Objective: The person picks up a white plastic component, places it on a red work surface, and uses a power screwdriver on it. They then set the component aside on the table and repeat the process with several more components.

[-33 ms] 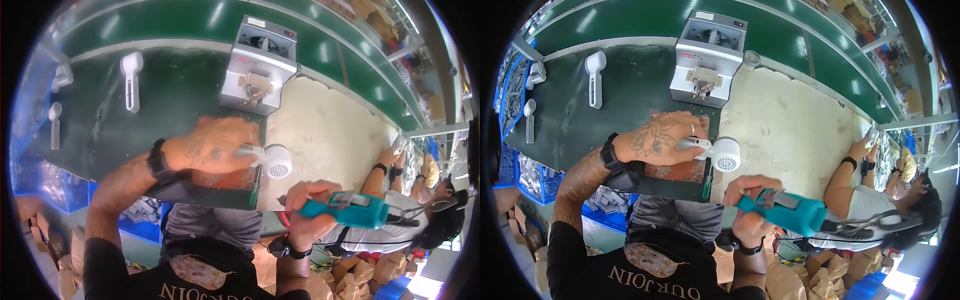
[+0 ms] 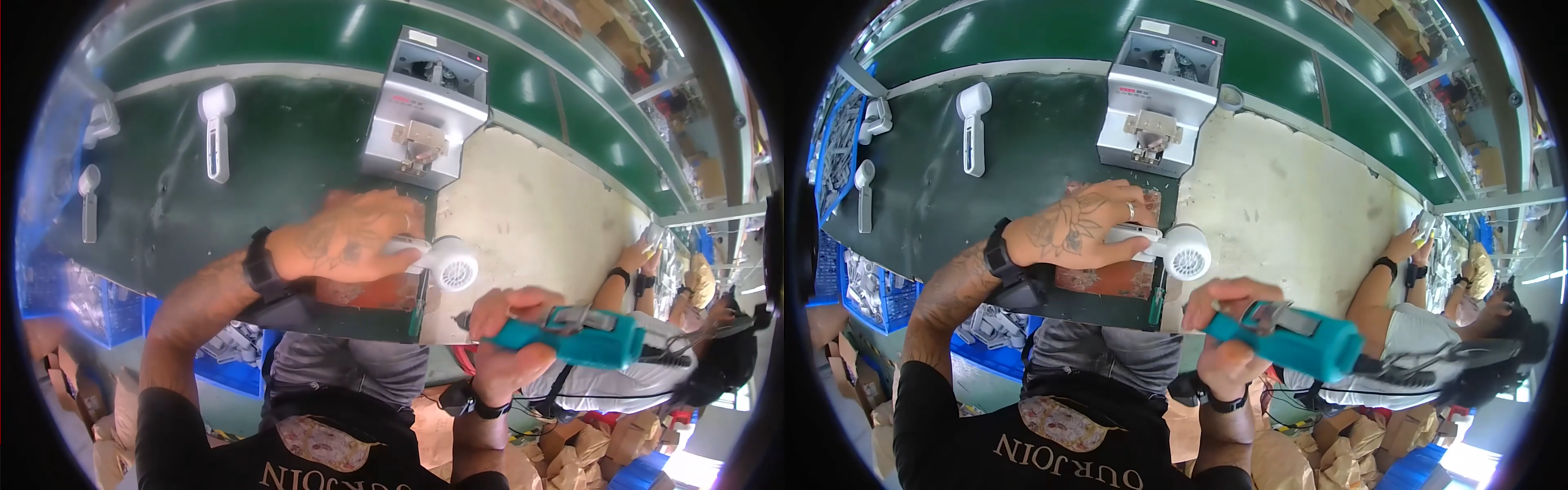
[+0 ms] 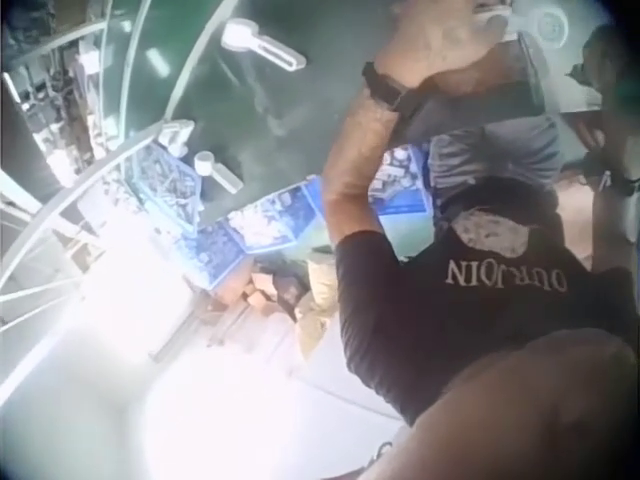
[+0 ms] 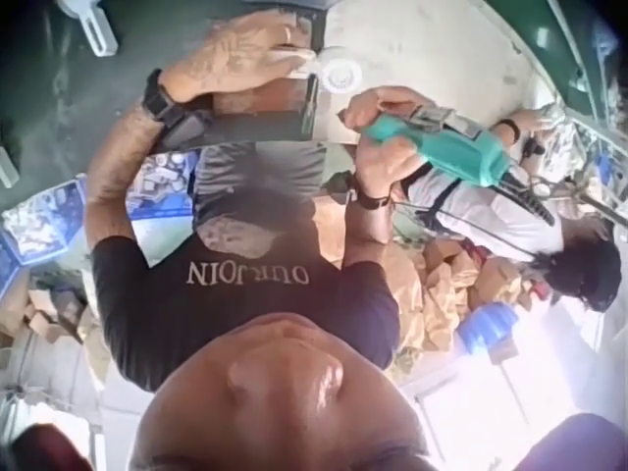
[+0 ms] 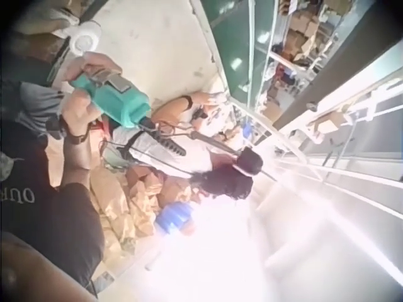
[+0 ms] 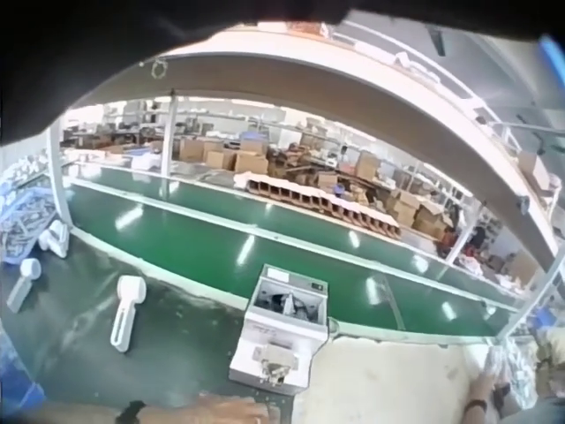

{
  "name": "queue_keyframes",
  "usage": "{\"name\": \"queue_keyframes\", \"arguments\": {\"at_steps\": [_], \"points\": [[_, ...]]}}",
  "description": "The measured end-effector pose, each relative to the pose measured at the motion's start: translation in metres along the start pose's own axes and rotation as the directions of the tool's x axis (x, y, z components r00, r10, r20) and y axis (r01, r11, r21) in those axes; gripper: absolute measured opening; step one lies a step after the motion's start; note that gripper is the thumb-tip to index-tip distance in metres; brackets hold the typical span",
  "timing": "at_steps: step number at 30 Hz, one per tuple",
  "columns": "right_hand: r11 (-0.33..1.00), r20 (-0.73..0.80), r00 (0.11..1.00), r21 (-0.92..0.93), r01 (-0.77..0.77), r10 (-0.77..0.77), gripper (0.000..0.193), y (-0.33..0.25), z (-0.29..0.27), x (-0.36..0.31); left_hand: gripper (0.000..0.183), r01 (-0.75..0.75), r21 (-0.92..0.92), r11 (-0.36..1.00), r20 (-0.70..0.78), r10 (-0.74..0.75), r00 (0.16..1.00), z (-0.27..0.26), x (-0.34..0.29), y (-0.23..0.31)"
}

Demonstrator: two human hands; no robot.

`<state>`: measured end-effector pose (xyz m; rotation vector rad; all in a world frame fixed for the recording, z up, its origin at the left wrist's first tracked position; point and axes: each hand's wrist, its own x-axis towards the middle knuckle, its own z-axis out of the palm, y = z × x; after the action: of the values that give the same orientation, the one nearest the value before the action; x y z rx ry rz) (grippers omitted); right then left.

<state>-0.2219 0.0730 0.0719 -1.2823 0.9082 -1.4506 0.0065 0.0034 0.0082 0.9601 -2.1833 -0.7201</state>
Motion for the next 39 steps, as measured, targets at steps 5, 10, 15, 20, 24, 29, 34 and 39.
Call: {"name": "queue_keyframes", "arguments": {"at_steps": [5, 10, 15, 20, 24, 29, 34, 39], "points": [[0.994, 0.054, 0.992, 0.029, 0.109, -0.111, 0.074, 0.014, 0.046, 0.060, 0.030, -0.043, 0.064, 0.997, -0.087, 0.049, 0.995, -0.001, -0.013, -0.005], [0.964, 0.096, 0.962, -0.046, 0.262, -0.256, 0.063, 0.032, 0.080, 0.118, 0.045, -0.004, 0.253, 0.968, -0.152, 0.044, 0.987, -0.010, -0.012, -0.002], [0.938, 0.170, 0.949, -0.179, 0.295, -0.266, 0.054, 0.057, 0.108, 0.146, 0.044, -0.023, 0.231, 0.973, -0.199, 0.070, 0.977, -0.005, -0.021, -0.011], [0.961, 0.137, 0.964, -0.126, 0.246, -0.228, 0.049, 0.074, 0.102, 0.147, 0.042, -0.027, 0.199, 0.980, -0.201, 0.068, 0.977, -0.003, -0.021, -0.012], [0.975, 0.128, 0.981, -0.146, 0.167, -0.149, 0.048, 0.059, 0.104, 0.136, 0.041, -0.031, 0.201, 0.979, -0.213, 0.074, 0.974, -0.002, -0.018, -0.013], [0.982, 0.120, 0.978, -0.059, 0.178, -0.170, 0.052, 0.049, 0.077, 0.107, 0.041, -0.002, 0.195, 0.981, -0.197, 0.041, 0.980, -0.004, -0.019, -0.013], [0.984, 0.128, 0.979, -0.070, 0.165, -0.156, 0.066, 0.046, 0.066, 0.097, 0.041, 0.000, 0.180, 0.984, -0.206, 0.037, 0.978, -0.002, -0.016, -0.012], [0.987, 0.136, 0.981, -0.055, 0.149, -0.140, 0.067, 0.054, 0.065, 0.094, 0.041, 0.007, 0.193, 0.981, -0.191, 0.030, 0.981, -0.001, -0.018, -0.014]]}}
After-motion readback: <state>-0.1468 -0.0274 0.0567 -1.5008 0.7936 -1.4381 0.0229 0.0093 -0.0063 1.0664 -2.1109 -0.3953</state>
